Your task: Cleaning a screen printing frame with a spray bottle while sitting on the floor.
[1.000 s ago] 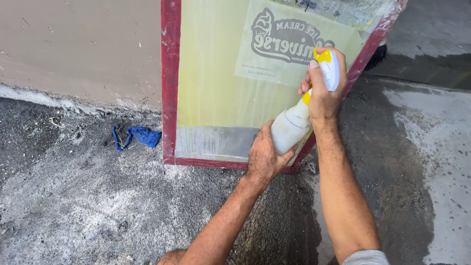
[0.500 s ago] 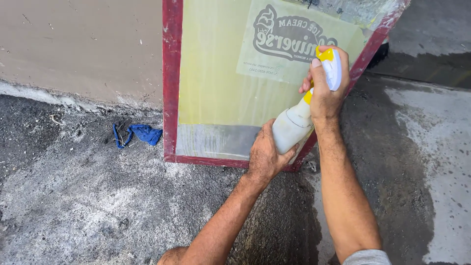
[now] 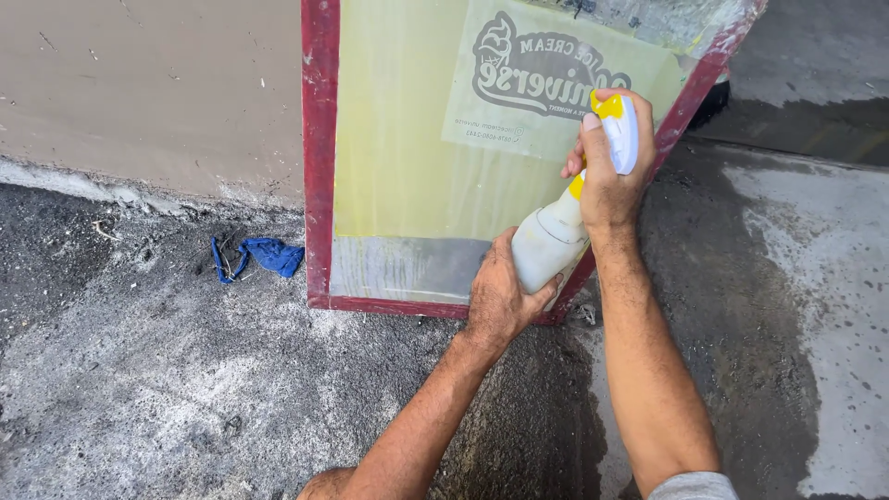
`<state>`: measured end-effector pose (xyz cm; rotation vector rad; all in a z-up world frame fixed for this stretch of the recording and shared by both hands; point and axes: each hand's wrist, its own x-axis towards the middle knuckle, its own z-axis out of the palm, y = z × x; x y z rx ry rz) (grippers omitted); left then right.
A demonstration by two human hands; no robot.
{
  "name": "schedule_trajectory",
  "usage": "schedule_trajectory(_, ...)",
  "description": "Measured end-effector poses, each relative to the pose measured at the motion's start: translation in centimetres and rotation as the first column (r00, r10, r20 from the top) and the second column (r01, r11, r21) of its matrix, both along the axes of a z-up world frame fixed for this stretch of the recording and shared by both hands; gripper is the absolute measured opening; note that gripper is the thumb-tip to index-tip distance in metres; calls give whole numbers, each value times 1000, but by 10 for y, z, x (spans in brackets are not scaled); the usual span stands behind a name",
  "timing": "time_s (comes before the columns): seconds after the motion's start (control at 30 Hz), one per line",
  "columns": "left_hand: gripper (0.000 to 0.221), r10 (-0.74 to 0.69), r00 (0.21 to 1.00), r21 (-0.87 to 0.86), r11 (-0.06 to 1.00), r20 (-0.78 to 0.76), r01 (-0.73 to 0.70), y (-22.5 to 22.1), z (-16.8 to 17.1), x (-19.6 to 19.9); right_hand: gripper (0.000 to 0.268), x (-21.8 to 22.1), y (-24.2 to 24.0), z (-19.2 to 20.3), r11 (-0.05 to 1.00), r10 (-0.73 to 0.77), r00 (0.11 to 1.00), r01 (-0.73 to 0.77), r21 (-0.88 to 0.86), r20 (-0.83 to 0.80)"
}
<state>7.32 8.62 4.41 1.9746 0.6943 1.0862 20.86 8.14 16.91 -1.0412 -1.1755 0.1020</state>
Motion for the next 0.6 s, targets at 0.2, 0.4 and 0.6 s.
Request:
schedule_trajectory(0.2, 89, 0, 1000, 16, 1000, 21, 0, 1, -2, 0, 27, -2, -1, 2, 1000, 6, 1000, -6, 8, 28)
schedule_trajectory(0.4, 89, 0, 1000, 16, 1000, 22, 0, 1, -2, 0, 25, 1, 3, -1, 1000, -26, 1000, 26, -13, 1)
schedule_trajectory(0.6, 91, -4, 1000, 10, 1000, 20, 3, 1, -3, 0, 25, -2, 3, 1, 1000, -24, 999, 23, -17, -31)
